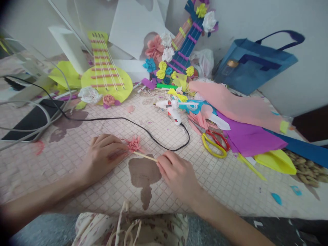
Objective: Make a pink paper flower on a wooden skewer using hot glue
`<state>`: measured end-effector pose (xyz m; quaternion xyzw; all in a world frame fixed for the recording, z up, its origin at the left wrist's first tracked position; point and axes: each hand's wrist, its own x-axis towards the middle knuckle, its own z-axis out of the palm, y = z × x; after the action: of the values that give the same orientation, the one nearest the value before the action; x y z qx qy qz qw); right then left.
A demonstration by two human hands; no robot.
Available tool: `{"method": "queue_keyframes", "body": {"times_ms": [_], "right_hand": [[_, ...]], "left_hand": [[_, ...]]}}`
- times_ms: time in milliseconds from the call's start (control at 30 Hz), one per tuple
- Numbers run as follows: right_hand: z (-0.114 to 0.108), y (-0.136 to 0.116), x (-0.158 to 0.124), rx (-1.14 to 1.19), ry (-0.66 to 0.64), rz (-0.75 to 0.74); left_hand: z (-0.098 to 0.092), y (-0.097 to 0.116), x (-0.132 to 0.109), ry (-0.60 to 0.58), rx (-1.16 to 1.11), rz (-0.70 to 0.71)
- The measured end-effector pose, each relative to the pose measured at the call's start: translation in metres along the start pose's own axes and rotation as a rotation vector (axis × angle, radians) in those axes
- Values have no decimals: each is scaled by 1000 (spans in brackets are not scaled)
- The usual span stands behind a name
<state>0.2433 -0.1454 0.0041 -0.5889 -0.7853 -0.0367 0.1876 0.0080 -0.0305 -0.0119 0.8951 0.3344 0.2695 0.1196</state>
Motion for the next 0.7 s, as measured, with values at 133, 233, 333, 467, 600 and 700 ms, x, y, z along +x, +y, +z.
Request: {"method": "queue_keyframes", "body": {"times_ms": [133,233,333,467,600,700], "right_hand": [[1,1,1,-19,-18,7],[3,2,1,-19,-34,14],[4,3,1,-25,-39,9],[5,4,2,-41,-37,-3],[5,2,5,-35,-17,-21],[4,1,6,-28,-9,-37]], "left_hand": [[-1,3,2,-12,-24,2],[-1,4,2,-35,-42,-10],[0,4,2,-44,-43,-37],[1,3,2,-26,-27,-59],[1,4,2,-33,-32,-37],[2,4,2,-37,-51,-33]]}}
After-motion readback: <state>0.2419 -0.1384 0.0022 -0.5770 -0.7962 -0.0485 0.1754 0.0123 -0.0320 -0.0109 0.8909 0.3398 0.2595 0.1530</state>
